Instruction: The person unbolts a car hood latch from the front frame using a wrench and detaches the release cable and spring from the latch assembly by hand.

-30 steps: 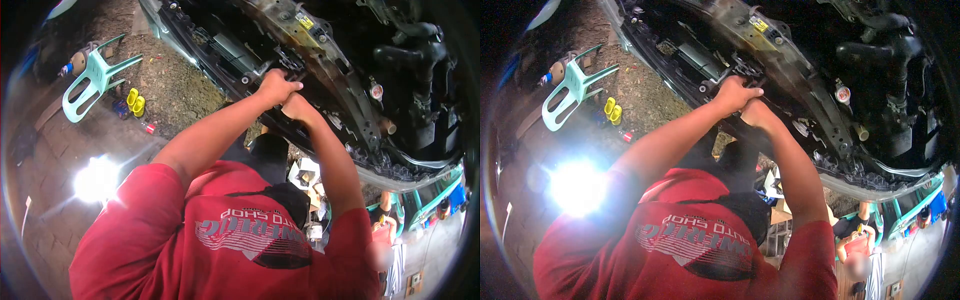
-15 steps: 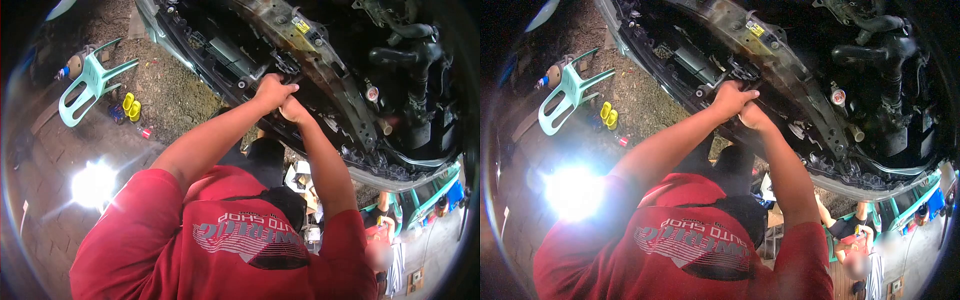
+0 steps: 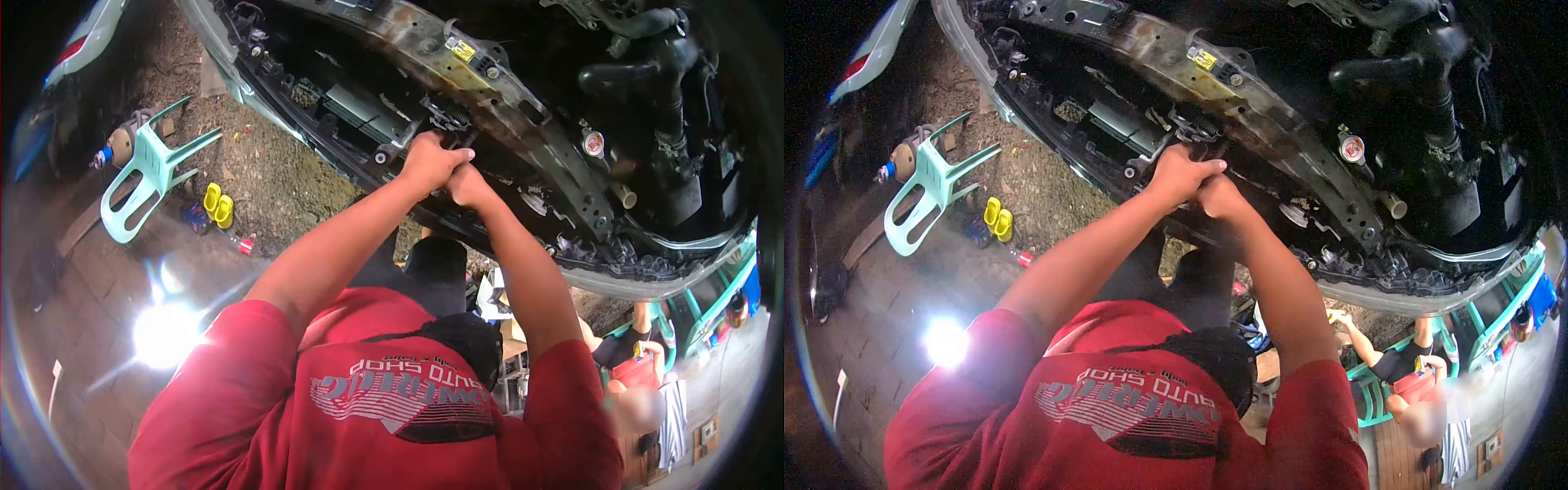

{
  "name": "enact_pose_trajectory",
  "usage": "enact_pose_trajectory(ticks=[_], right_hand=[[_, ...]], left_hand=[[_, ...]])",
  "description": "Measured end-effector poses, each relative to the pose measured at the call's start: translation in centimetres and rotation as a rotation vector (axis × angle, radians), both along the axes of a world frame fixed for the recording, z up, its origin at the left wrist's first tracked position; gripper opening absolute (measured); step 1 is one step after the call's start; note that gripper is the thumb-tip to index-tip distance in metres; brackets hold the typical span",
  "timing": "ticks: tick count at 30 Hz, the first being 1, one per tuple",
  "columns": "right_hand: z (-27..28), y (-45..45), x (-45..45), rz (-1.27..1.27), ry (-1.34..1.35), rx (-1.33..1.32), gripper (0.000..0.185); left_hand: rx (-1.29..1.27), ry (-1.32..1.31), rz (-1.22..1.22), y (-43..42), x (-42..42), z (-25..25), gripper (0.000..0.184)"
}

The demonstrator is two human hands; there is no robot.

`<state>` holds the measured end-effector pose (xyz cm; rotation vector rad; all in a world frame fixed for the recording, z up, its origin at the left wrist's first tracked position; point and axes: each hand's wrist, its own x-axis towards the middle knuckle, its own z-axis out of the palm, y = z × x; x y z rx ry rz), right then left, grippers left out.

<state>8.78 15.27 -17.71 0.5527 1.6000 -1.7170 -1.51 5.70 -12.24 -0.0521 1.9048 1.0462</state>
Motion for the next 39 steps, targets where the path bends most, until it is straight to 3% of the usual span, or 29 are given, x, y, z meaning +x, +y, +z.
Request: enact_pose_trajectory(ticks=[2, 5, 7, 9, 12, 15, 19, 21, 23, 24, 25, 29, 31, 35, 39], right_hand=[[0.1, -0.8, 0.0, 0.087, 0.067, 0.330, 0.032], [2.1, -0.5, -0.5, -0.022, 0.077, 0.322, 0.037], [1.2, 0.1, -0.5, 0.067, 0.043, 0.260, 0.040], [1.1, 0.0, -0.6, -0.027, 0.205, 0.093, 0.043], [1.4, 0.0, -0.6, -0.034, 0.089, -0.035, 0.044], [-0.3, -1.8, 0.3, -0.105, 0.226, 0.090, 0.046], [-3.3, -2.4, 0.8, -0.014, 0.180, 0.267, 0.037], [-1.7, -1.0, 0.6, 0.076, 0.177, 0.158, 0.035], [0.1, 1.1, 0.5, 0.120, 0.023, -0.116, 0.035], [0.3, 1.4, 0.8, 0.029, -0.160, -0.360, 0.032], [0.4, 1.5, 1.0, 0.021, -0.159, -0.364, 0.032], [0.0, 1.7, 1.2, 0.067, 0.099, -0.158, 0.032], [0.8, 1.7, 0.2, 0.282, 0.298, 0.157, 0.039], [1.0, -0.1, -0.1, 0.336, 0.118, 0.368, 0.043], [2.0, 0.7, -0.7, 0.318, 0.124, 0.199, 0.038]], left_hand=[[0.078, 0.008, 0.016, -0.3, 0.6, -1.6, 0.035], [-0.001, 0.020, -0.016, 0.1, 0.3, -0.6, 0.033], [0.047, -0.028, 0.013, -0.2, 0.4, -0.5, 0.033], [0.098, -0.072, 0.038, 0.0, 0.2, 0.0, 0.032], [0.049, -0.079, 0.085, 0.3, 0.0, 1.2, 0.031], [0.086, -0.057, 0.087, -0.1, 0.4, -0.3, 0.032], [0.015, -0.034, 0.016, 0.5, 0.0, 0.4, 0.039], [0.134, -0.086, 0.062, 0.4, 0.3, 0.5, 0.034], [0.097, -0.043, 0.024, 0.3, 0.2, 0.4, 0.031], [0.094, -0.046, 0.015, 0.3, 0.2, 0.6, 0.031], [0.064, -0.039, -0.005, 0.3, 0.1, 0.7, 0.032], [0.085, -0.100, 0.034, 0.6, 0.0, 1.2, 0.033], [0.134, -0.128, 0.060, 0.5, 0.0, 0.7, 0.034], [0.037, -0.061, -0.018, 0.6, 0.0, 1.0, 0.033], [0.074, 0.018, -0.006, 0.4, 0.4, 0.1, 0.034]])
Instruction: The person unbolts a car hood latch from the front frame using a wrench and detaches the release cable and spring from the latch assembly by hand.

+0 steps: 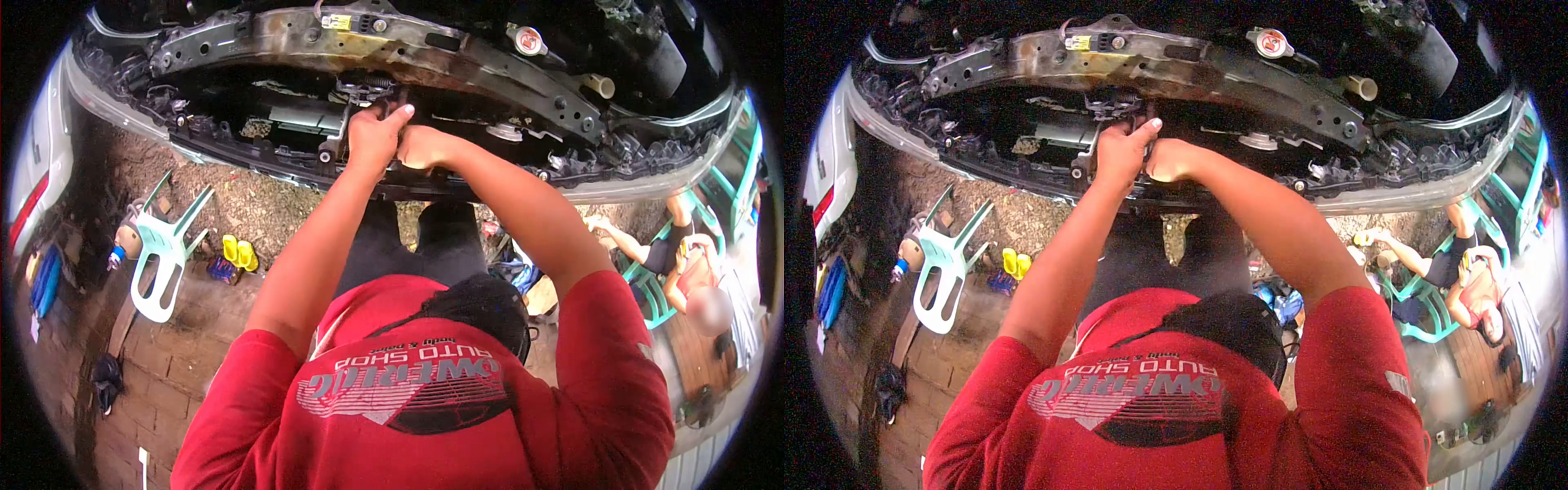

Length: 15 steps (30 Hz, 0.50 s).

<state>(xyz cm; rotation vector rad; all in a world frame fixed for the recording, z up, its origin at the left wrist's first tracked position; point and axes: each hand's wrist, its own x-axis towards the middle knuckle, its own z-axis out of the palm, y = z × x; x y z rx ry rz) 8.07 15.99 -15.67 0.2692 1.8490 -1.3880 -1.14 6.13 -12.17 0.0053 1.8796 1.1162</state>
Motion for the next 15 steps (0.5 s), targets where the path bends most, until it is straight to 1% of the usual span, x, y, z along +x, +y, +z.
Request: enact_pose_trajectory(ticks=[1, 2, 4, 5, 8, 9, 11, 14, 15], right_hand=[[-0.2, -0.1, -0.6, 0.129, -0.052, 0.018, 0.033], [0.0, -0.2, -0.3, 0.127, -0.050, 0.016, 0.033], [0.2, 0.2, 0.9, -0.268, -0.256, -0.247, 0.033], [0.1, 0.7, 1.3, -0.269, -0.254, -0.248, 0.033], [-1.8, 1.9, 2.6, -0.313, -0.235, -0.745, 0.032], [-1.3, 2.0, 2.3, -0.304, -0.255, -0.667, 0.029], [-0.6, 1.6, 2.0, -0.319, -0.224, -0.631, 0.030], [-2.1, 0.4, 2.2, -0.328, -0.181, -0.570, 0.032], [-1.7, 0.2, 1.8, -0.327, -0.177, -0.544, 0.033]], left_hand=[[-0.006, -0.045, 0.009, -0.1, -0.1, -0.1, 0.034], [-0.014, -0.090, 0.017, -0.3, -0.1, -0.2, 0.033], [-0.015, -0.118, 0.031, -0.2, -0.2, 0.1, 0.032], [-0.014, -0.150, 0.048, -0.2, -0.2, 0.3, 0.031], [-0.017, -0.157, 0.081, -0.2, 0.0, -0.1, 0.028], [-0.020, -0.157, 0.080, -0.2, 0.1, -0.1, 0.028], [0.030, -0.234, 0.148, -0.2, 0.0, 0.1, 0.028], [-0.005, -0.261, 0.111, -0.1, -0.4, 1.0, 0.027], [0.041, -0.245, 0.139, 0.1, -0.3, 0.7, 0.028]])
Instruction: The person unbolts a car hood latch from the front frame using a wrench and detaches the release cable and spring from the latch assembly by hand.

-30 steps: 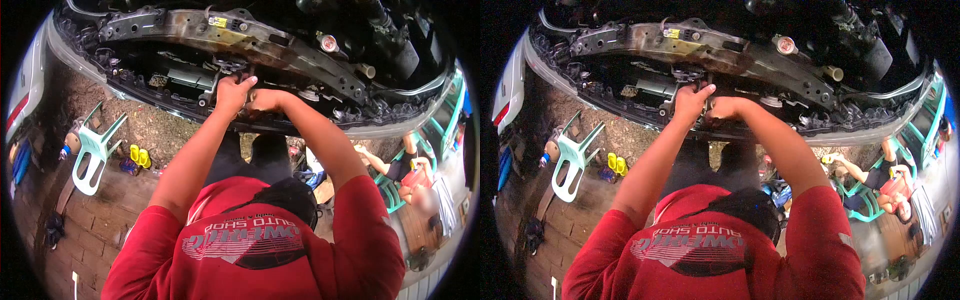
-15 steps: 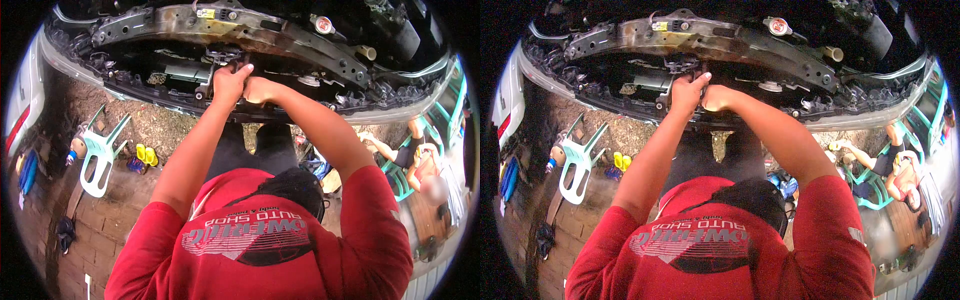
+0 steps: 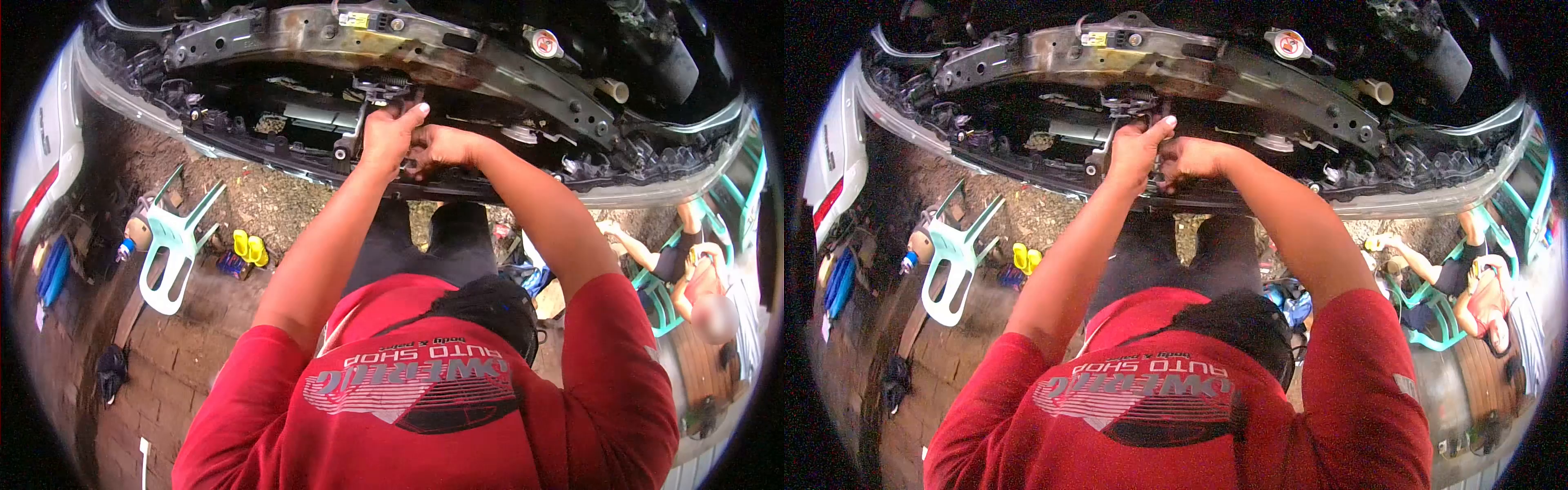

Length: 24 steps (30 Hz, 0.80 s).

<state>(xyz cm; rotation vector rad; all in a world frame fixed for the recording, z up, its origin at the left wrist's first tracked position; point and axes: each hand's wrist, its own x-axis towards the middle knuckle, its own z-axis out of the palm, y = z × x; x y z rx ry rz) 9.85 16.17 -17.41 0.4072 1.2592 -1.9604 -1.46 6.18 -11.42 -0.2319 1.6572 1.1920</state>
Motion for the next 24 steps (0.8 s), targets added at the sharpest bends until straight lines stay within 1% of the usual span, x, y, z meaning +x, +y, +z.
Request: enact_pose_trajectory(ticks=[1, 3, 4, 6, 7, 8, 9, 10, 11, 12, 13, 14, 15, 17, 19, 21, 22, 24], right_hand=[[0.4, -0.1, -0.1, 0.001, 0.001, -0.004, 0.033], [1.4, 0.0, -0.3, -0.020, 0.069, 0.227, 0.036], [0.1, -0.8, -0.3, -0.017, 0.066, 0.224, 0.036], [-2.3, -2.7, -0.7, 0.128, 0.314, 0.656, 0.041], [-0.6, -2.5, -1.3, 0.130, 0.312, 0.650, 0.041], [1.2, -1.9, -1.6, 0.133, 0.115, 0.704, 0.041], [2.1, -1.4, -1.9, 0.139, -0.079, 0.758, 0.042], [1.6, -1.3, -2.1, 0.245, -0.113, 0.717, 0.039], [0.8, -1.3, -1.9, 0.247, -0.112, 0.716, 0.039], [-1.0, -1.4, -0.6, 0.167, 0.021, 0.573, 0.038], [0.6, -0.9, -1.3, 0.086, 0.155, 0.433, 0.038], [2.4, 0.6, -1.5, 0.169, -0.034, 0.296, 0.034], [2.6, 1.2, -1.6, 0.171, -0.032, 0.296, 0.034], [3.1, 1.9, -1.2, 0.021, -0.152, 0.020, 0.032], [1.9, 1.5, -0.9, -0.008, -0.119, 0.003, 0.030], [1.3, 1.2, -0.7, 0.050, 0.020, 0.195, 0.025], [1.3, 1.0, -0.8, 0.051, 0.021, 0.193, 0.025], [0.8, 0.3, -0.9, 0.011, 0.240, 0.348, 0.028]], left_hand=[[-0.004, 0.001, 0.001, -0.1, 0.0, -0.2, 0.028], [-0.010, 0.105, -0.091, -0.2, 0.0, -0.5, 0.029], [0.050, 0.108, -0.058, -0.2, 0.0, -0.9, 0.031], [0.031, 0.100, -0.061, -0.3, 0.0, -1.1, 0.032], [0.011, 0.092, -0.065, 0.0, -0.2, -0.4, 0.033], [-0.009, 0.111, -0.082, 0.3, -0.2, 0.5, 0.035], [-0.009, 0.111, -0.078, 0.2, -0.1, 0.1, 0.035], [-0.002, 0.132, -0.092, 0.1, -0.2, -0.3, 0.037], [0.002, 0.150, -0.110, -0.2, -0.1, -0.7, 0.039], [-0.002, 0.145, -0.110, -0.4, 0.0, -0.6, 0.039], [-0.018, 0.136, -0.130, -0.3, 0.0, -0.6, 0.041], [-0.033, 0.131, -0.148, -0.2, -0.2, -0.6, 0.043], [-0.033, 0.133, -0.146, -0.2, -0.3, -0.7, 0.043], [-0.041, 0.179, -0.151, -0.3, -0.1, -1.0, 0.045], [-0.027, 0.154, -0.143, 0.0, -0.3, -0.3, 0.042], [0.015, 0.077, -0.114, -0.1, -0.5, 0.1, 0.037], [0.013, 0.078, -0.113, -0.2, -0.4, -0.1, 0.037], [0.036, 0.079, -0.055, 0.0, -0.3, -0.3, 0.032]])
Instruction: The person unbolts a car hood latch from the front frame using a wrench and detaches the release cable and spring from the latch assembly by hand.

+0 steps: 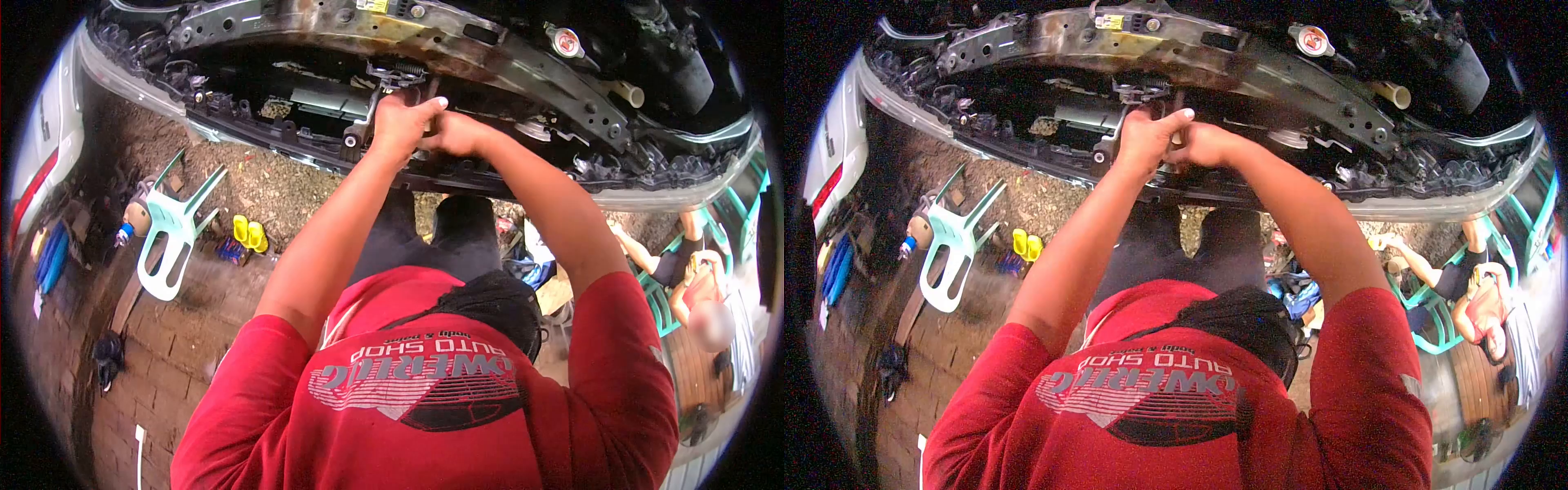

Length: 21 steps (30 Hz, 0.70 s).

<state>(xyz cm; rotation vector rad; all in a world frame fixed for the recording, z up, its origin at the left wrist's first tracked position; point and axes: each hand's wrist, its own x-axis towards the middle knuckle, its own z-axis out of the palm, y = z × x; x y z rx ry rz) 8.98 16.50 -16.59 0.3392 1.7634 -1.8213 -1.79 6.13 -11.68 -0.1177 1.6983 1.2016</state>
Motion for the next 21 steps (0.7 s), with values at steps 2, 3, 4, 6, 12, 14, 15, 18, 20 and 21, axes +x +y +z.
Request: enact_pose_trajectory(ticks=[2, 3, 4, 6, 12, 14, 15, 18, 20, 21], right_hand=[[-0.7, -1.4, 0.2, 0.024, 0.027, 0.185, 0.029], [-0.7, -1.8, 0.2, 0.047, 0.052, 0.375, 0.031], [-0.3, -1.9, -0.2, 0.070, -0.022, 0.372, 0.035], [-3.2, -2.3, -0.2, 0.210, 0.185, 0.417, 0.034], [-0.4, -0.5, 0.5, -0.001, -0.135, 0.100, 0.032], [-0.4, 0.1, 1.1, -0.042, -0.202, -0.365, 0.036], [0.0, 0.3, 0.8, -0.041, -0.203, -0.366, 0.036], [0.2, 0.4, 0.2, 0.133, -0.209, -0.125, 0.041], [-1.7, -0.8, 0.3, 0.007, -0.155, -0.307, 0.046], [-1.9, -1.4, 0.1, 0.009, -0.151, -0.309, 0.046]], left_hand=[[-0.039, 0.010, 0.002, 0.1, 0.0, 0.1, 0.032], [-0.073, 0.017, 0.003, 0.2, 0.2, 0.0, 0.032], [0.004, 0.074, 0.031, 0.3, 0.4, -0.1, 0.031], [-0.021, 0.050, 0.038, 0.3, 0.4, 0.2, 0.032], [-0.056, 0.085, -0.027, 0.3, 0.4, 0.1, 0.034], [-0.068, 0.118, -0.040, 0.0, 0.5, -0.1, 0.035], [-0.044, 0.090, -0.004, 0.1, 0.5, -0.1, 0.034], [-0.055, 0.025, 0.015, 0.1, 0.5, -0.1, 0.034], [-0.095, -0.002, 0.001, -0.1, 0.1, -0.3, 0.034], [-0.093, 0.033, -0.025, 0.0, 0.0, -0.5, 0.034]])
